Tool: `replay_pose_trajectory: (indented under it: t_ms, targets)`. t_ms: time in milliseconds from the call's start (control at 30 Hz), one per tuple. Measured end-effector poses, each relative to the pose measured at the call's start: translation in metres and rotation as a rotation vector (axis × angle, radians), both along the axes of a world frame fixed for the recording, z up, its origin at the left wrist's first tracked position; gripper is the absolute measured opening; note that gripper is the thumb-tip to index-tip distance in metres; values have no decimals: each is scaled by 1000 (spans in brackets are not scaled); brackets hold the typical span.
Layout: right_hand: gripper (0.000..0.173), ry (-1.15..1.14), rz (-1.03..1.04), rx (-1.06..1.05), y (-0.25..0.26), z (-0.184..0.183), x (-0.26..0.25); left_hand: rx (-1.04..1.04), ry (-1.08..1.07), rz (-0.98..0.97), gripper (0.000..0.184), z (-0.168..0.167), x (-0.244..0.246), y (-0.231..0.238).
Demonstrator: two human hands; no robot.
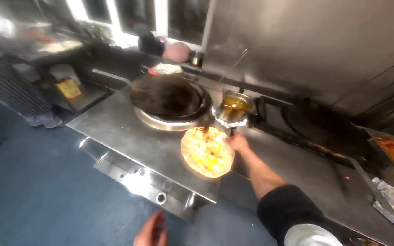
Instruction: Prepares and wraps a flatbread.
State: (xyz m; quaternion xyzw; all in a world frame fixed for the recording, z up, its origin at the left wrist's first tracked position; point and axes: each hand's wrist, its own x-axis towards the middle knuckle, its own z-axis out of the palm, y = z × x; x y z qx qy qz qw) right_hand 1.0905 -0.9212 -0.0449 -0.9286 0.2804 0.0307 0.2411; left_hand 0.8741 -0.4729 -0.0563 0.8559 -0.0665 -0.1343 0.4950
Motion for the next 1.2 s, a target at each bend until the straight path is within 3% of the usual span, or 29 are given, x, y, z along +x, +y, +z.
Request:
replay_pose_trajectory:
  t_ms: [100,167,267,333,400,567,633,700,800,833,933,1033,1100,1200]
  targets:
    - [48,47,112,-34,13,9,20,-247,310,99,63,-16,124,-86]
    - [35,-60,148,-99,46,24,5,-379,430,273,60,-13,171,-131]
    - [38,1,181,-234,103,44,-22,-172,438,277,41,-11,198,-163]
    - [42,157,262,-262,140,52,-37,-27,415,235,30,-14,200,-169]
    - [44,161,390,-289,170,40,-54,-54,402,251,29,-14,199,-169]
    - [67,37,572,-296,178,-21,-85,-475,568,375,26,-7,185,-161]
    - [53,-101,620,-425,170,-36,-94,-552,661,403,31,-1,184,-154]
    - [46,-186,713,-520,160,-40,-100,-470,634,419,38,5,189,-147]
    - [49,-333,901,-554,149,-41,-117,-248,491,511,69,8,200,-133]
    - [53,-361,955,-535,146,-41,-124,-217,488,550,69,6,200,-126]
    - [65,-387,1031,-506,137,-49,-137,-284,523,654,40,-14,183,-101]
    - [67,-456,1093,-531,132,-61,-138,-490,620,717,35,-23,156,-77]
    - [58,-547,1090,-511,143,-52,-139,-634,659,771,37,-15,132,-59]
    - [52,-518,1207,-349,205,5,-142,-882,600,863,38,17,76,10]
